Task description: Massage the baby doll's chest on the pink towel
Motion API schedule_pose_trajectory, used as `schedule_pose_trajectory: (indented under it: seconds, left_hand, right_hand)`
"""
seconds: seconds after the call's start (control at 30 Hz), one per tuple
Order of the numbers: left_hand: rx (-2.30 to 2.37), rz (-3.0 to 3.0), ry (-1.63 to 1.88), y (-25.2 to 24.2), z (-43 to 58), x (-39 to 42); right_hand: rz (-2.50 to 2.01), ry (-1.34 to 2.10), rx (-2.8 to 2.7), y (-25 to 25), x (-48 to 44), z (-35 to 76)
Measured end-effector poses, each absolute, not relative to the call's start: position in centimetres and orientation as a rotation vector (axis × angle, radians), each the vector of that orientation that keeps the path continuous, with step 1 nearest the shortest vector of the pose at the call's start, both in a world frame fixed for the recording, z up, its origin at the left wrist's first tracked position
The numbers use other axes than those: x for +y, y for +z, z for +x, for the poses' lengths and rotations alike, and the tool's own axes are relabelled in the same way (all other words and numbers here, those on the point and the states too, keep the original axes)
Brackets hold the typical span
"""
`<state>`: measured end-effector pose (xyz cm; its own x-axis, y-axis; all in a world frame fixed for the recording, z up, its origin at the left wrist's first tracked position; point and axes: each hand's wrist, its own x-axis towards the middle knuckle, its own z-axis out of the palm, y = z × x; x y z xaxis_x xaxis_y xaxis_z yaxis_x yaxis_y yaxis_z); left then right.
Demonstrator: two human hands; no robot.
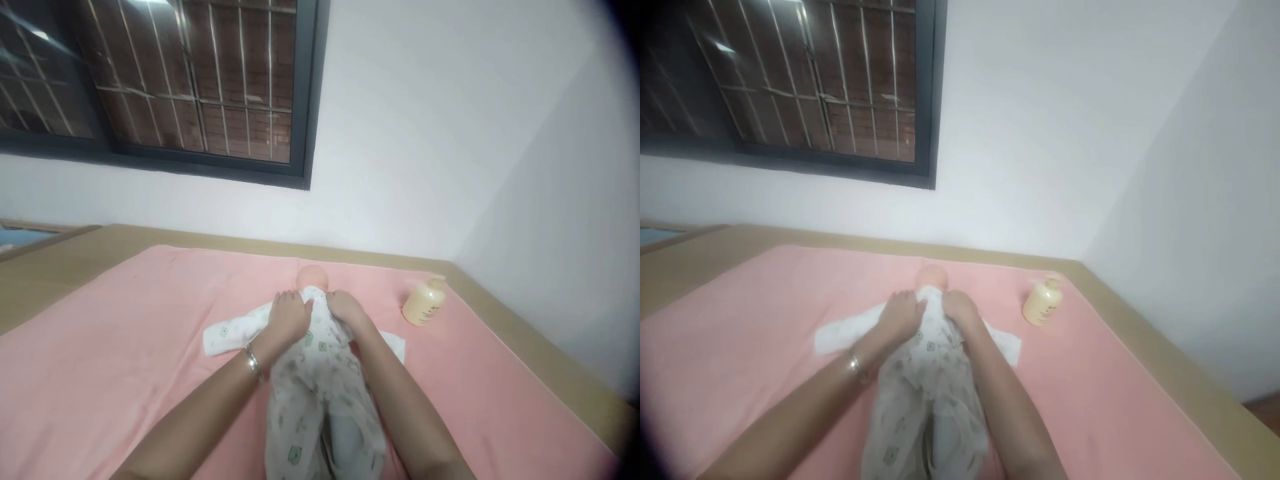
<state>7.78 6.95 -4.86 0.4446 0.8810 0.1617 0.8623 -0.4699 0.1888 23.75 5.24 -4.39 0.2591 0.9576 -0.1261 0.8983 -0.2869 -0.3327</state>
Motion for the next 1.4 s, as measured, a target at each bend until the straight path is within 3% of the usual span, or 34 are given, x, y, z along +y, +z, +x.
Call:
schedule_pose_trajectory:
  seconds: [0.2, 0.5, 0.63, 0.87, 1.17, 1.4]
  left_hand:
    - [1.591, 2.258, 0.200, -5.1, 6.9, 11.1]
    - [1.617, 2.671, 0.367, -5.2, 8.2, 7.0]
    - [1.571, 2.594, 0.336, -4.8, 8.2, 7.7]
    - [1.614, 2.382, 0.241, -4.1, 7.2, 10.4]
    - [1.542, 2.814, 0.399, -4.7, 8.7, 4.3]
    - [1.523, 2.368, 0.283, -3.5, 7.4, 8.5]
  right_hand:
    - [-2.208, 0.362, -1.928, -3.8, 3.3, 21.4]
    - [-2.205, 0.566, -1.738, -4.8, 6.0, 25.1]
    - [-2.183, 0.622, -1.784, -4.4, 5.1, 25.3]
    - [-2.178, 0.048, -1.930, -3.9, 2.8, 20.1]
    - [-2.267, 0.501, -1.730, -4.5, 6.1, 24.9]
    - [-2.196, 0.300, -1.973, -2.5, 2.2, 21.9]
